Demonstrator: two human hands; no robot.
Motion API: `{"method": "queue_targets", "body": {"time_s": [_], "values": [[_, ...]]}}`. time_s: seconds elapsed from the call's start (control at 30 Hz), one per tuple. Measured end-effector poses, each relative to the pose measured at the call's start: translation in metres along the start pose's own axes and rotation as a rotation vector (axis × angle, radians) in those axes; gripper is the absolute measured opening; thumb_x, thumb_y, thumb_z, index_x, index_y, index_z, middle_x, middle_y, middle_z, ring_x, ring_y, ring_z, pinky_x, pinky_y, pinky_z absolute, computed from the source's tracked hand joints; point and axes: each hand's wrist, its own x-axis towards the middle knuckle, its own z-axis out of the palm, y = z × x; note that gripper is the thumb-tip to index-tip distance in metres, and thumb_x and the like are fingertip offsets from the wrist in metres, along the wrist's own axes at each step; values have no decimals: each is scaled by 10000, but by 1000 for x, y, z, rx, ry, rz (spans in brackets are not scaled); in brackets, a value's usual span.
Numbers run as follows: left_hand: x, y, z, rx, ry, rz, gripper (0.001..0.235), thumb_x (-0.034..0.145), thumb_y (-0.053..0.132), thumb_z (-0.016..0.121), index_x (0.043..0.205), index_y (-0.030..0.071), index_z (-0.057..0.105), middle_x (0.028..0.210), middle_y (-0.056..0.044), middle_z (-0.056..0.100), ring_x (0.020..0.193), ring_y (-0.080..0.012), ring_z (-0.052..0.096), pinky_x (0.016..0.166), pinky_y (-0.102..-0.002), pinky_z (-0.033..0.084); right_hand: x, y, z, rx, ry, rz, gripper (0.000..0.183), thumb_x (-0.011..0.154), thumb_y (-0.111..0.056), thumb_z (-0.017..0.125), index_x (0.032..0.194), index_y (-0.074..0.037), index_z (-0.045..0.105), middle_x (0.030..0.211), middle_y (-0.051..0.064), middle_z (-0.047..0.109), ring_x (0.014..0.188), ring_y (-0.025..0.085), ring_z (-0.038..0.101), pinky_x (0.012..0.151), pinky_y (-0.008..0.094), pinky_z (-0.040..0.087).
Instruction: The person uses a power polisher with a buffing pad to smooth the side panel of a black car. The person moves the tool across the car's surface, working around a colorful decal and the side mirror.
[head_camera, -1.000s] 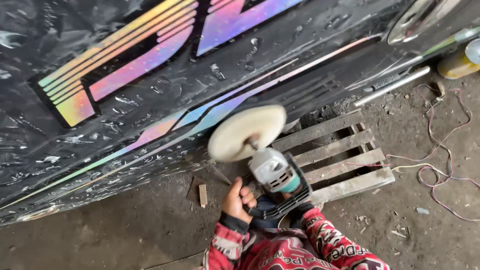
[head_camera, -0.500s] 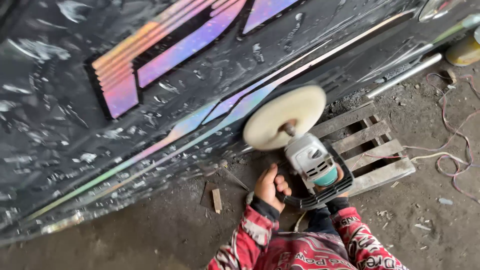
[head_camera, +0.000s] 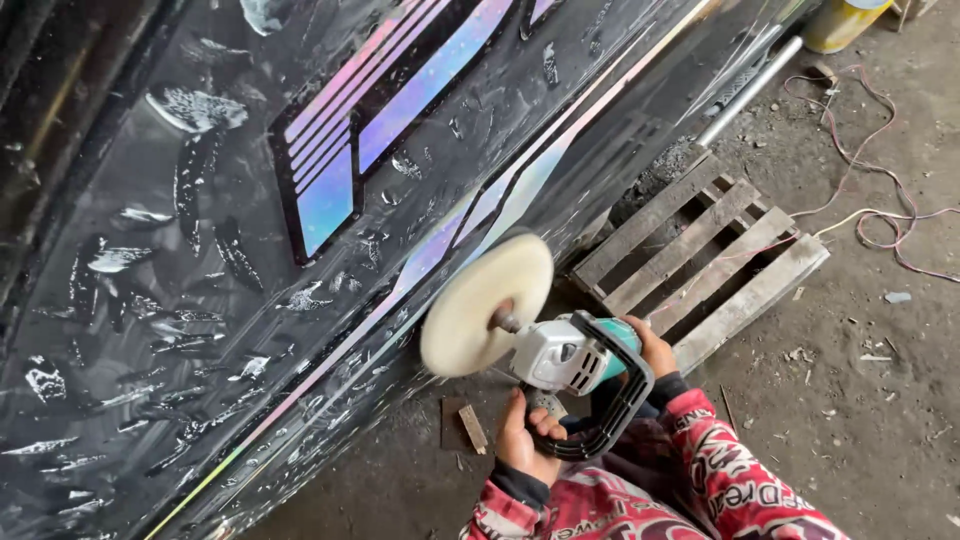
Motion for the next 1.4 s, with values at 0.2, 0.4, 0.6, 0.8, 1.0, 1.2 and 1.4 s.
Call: {"method": "queue_targets", "body": {"time_s": [0.2,0.4,0.6,0.8,1.0,1.2,1.4], "values": [[15,-5,48,172,-148,-70,178,981,365,620,998,200,553,688,0,510,607,-174,509,618,-405,498,11,-6,-37,-17,64,87,878,556,-158,873,1355,-143,508,1170,123,720,1071,252,714,934,382,565],[61,-17,95,345,-322,-68,163,1003,314,592,1008,154,560,699,-15,562,597,-191,592,617,-482,582,47,48,-62,14,89,-45,940,589,-177,882,1411,-89,434,1261,139,661,1151,258,648,986,403,512],[56,-16,160,798,-597,-40,228,1080,282,603,1142,63,626,775,-21,612,686,-180,682,629,-329,564,53,158,-65,57,163,-139,1026,627,-200,892,1478,-25,346,1369,158,591,1248,265,568,1048,428,450],[12,-4,151,1076,-550,-15,303,1042,347,568,1113,54,599,695,-16,581,630,-151,674,454,-276,393,15,52,-127,-466,122,-199,774,621,-233,890,1311,-87,570,1202,166,710,1123,336,691,970,410,549],[-4,-6,68,741,-617,103,283,1060,273,604,1146,3,611,710,-40,572,614,-159,592,639,-355,571,-4,-56,-128,-185,23,-69,726,662,-229,836,1333,-115,584,1054,187,745,994,364,736,855,401,580],[31,-10,102,818,-717,74,301,1070,300,615,1132,6,601,717,-42,585,611,-162,611,639,-351,570,7,-42,-145,-234,112,21,786,604,-263,876,1315,-109,577,1048,179,743,961,339,741,856,397,585],[79,-27,154,864,-801,53,307,1096,305,624,1044,6,572,719,-52,595,601,-175,621,607,-348,551,18,35,-162,-473,153,60,449,807,-272,815,1224,-164,686,1062,115,769,957,297,769,900,365,614]]}}
